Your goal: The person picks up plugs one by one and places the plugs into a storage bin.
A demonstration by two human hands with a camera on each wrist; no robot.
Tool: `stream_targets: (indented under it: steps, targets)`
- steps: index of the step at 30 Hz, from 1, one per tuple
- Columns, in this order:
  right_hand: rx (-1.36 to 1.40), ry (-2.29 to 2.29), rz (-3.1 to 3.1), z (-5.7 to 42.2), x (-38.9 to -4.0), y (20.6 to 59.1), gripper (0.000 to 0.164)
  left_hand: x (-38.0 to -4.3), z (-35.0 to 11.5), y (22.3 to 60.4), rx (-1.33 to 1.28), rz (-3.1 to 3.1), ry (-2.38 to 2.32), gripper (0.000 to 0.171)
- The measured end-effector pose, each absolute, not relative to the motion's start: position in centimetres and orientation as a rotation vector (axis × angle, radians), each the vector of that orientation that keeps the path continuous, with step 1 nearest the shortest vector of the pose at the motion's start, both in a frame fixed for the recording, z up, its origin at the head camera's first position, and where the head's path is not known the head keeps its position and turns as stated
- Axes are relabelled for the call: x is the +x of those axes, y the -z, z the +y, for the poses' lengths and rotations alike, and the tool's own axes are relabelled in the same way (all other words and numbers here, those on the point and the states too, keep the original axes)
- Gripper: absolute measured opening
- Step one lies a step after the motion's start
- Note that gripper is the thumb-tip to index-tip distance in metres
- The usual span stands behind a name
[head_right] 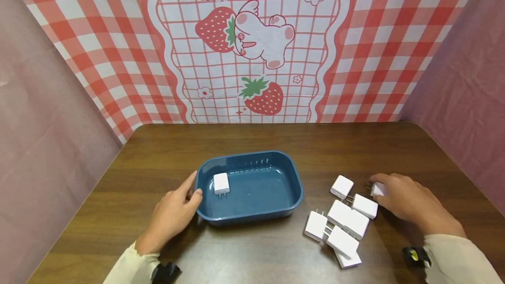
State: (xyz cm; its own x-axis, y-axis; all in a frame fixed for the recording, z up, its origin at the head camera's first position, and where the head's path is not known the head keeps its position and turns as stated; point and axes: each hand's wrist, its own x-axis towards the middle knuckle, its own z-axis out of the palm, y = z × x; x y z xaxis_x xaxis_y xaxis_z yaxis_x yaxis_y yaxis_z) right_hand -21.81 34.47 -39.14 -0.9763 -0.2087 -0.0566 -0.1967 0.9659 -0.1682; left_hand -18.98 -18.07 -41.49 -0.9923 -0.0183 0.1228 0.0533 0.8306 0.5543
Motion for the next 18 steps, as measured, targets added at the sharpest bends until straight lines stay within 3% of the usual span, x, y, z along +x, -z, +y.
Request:
stream_targets:
  steps: [18]
  targets:
    - [-0.311,0.226,3.059,34.29,-21.28,39.16,0.042,-18.96,-18.03,41.49,-0.040,-2.873,0.870,0.058]
